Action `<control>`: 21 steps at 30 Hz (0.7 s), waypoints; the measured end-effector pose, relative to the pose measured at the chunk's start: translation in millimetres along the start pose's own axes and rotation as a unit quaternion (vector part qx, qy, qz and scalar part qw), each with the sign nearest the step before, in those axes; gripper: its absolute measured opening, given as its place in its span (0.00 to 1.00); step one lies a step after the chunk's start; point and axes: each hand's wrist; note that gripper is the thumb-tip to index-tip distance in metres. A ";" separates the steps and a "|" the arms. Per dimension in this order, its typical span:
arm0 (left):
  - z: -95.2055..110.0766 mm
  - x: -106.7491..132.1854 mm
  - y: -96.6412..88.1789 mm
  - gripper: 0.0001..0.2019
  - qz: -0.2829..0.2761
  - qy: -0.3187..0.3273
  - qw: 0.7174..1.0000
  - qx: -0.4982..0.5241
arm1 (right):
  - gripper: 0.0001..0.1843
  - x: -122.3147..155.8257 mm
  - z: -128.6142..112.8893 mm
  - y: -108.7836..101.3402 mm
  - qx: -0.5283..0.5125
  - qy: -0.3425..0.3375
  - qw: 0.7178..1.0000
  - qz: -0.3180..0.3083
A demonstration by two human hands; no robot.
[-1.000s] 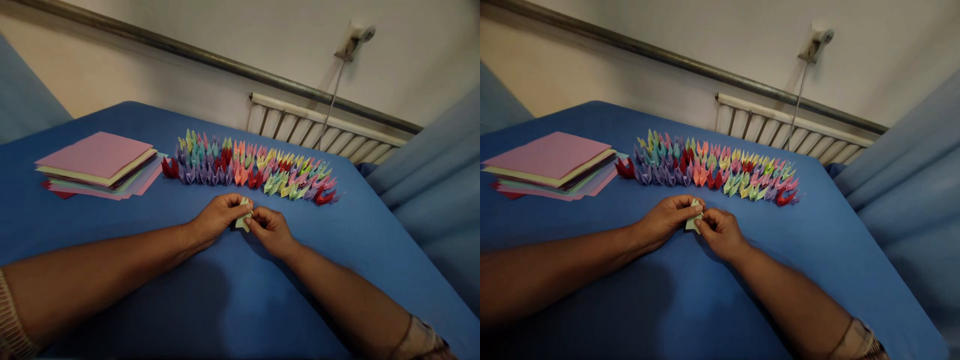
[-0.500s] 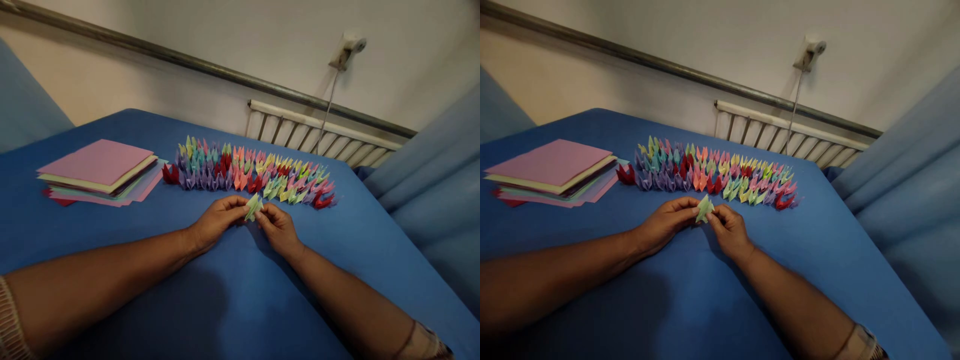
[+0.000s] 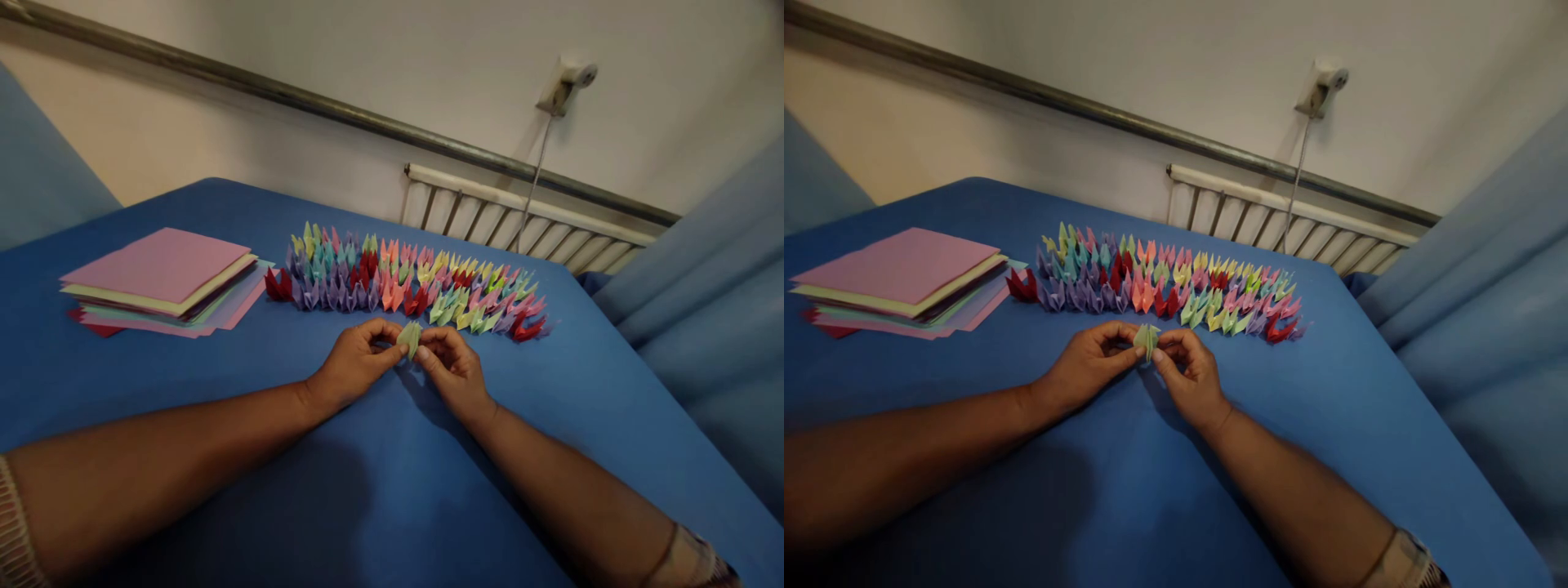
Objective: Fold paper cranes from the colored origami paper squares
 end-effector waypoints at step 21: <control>-3.3 0.0 -3.1 0.06 -0.017 0.037 0.998 -0.055 | 0.06 -7.4 -3.1 -6.3 0.080 -0.074 0.994 -0.010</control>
Point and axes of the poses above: each hand's wrist, its own x-axis away from the middle knuckle, its own y-axis out of the palm, z = x × y, and after that the axes turned 4 degrees about -x, right-handed
